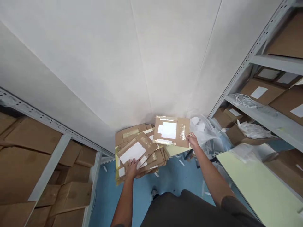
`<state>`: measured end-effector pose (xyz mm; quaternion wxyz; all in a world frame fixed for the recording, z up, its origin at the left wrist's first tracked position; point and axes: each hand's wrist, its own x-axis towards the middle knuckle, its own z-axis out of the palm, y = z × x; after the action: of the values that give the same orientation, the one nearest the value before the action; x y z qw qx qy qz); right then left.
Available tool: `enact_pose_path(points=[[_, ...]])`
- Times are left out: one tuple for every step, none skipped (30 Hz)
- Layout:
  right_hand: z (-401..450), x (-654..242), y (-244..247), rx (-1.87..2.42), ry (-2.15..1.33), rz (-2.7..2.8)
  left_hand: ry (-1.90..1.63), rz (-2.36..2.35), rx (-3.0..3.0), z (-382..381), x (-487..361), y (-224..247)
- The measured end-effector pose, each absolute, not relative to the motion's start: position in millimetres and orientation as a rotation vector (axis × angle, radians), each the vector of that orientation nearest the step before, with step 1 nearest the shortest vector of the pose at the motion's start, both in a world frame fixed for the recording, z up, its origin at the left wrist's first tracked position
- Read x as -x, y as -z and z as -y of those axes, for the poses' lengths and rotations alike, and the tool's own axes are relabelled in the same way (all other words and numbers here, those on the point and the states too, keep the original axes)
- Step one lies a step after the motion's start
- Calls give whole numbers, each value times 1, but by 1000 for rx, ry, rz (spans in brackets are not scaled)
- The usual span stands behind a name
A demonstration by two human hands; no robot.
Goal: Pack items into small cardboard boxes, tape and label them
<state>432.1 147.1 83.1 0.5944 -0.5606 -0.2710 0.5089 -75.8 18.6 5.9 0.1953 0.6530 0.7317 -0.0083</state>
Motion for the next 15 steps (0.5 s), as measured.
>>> enact_pose_path(points=[[-142, -432, -85, 1295, -1216, 635, -72, -2021, -1784, -32, 71, -14], [-137, -431, -87, 1290, -1245, 639, -237, -1960, -1756, -47, 62, -23], [-130, -430, -88, 1283, -1271, 644, -431, -1876, -1719, -64, 49, -34], [-124, -430, -89, 1275, -1293, 650, -622, -1802, -1643, -81, 34, -46], [-117, -431, -91, 1264, -1310, 657, -794, -1746, -1532, -98, 17, -58], [-109, -433, -92, 1251, -1323, 663, -904, -1680, -1430, -113, 0, -71], [-102, -438, -94, 1239, -1332, 668, -985, -1614, -1350, -127, -19, -82], [-95, -445, -96, 1227, -1337, 672, -1051, -1556, -1297, -140, -37, -94], [-87, -453, -98, 1216, -1337, 674, -1070, -1470, -1296, -149, -55, -104], [-79, -464, -100, 1206, -1331, 674, -1085, -1400, -1305, -157, -73, -112], [-71, -477, -102, 1196, -1316, 670, -1090, -1339, -1326, -164, -91, -119], [-62, -491, -104, 1187, -1288, 666, -1090, -1290, -1349, -168, -110, -124], [-52, -507, -106, 1182, -1249, 663, -1092, -1259, -1366, -172, -129, -128], [-42, -524, -107, 1186, -1202, 659, -1096, -1240, -1376, -175, -149, -130], [-31, -543, -109, 1197, -1152, 654, -1094, -1221, -1384, -177, -171, -132]])
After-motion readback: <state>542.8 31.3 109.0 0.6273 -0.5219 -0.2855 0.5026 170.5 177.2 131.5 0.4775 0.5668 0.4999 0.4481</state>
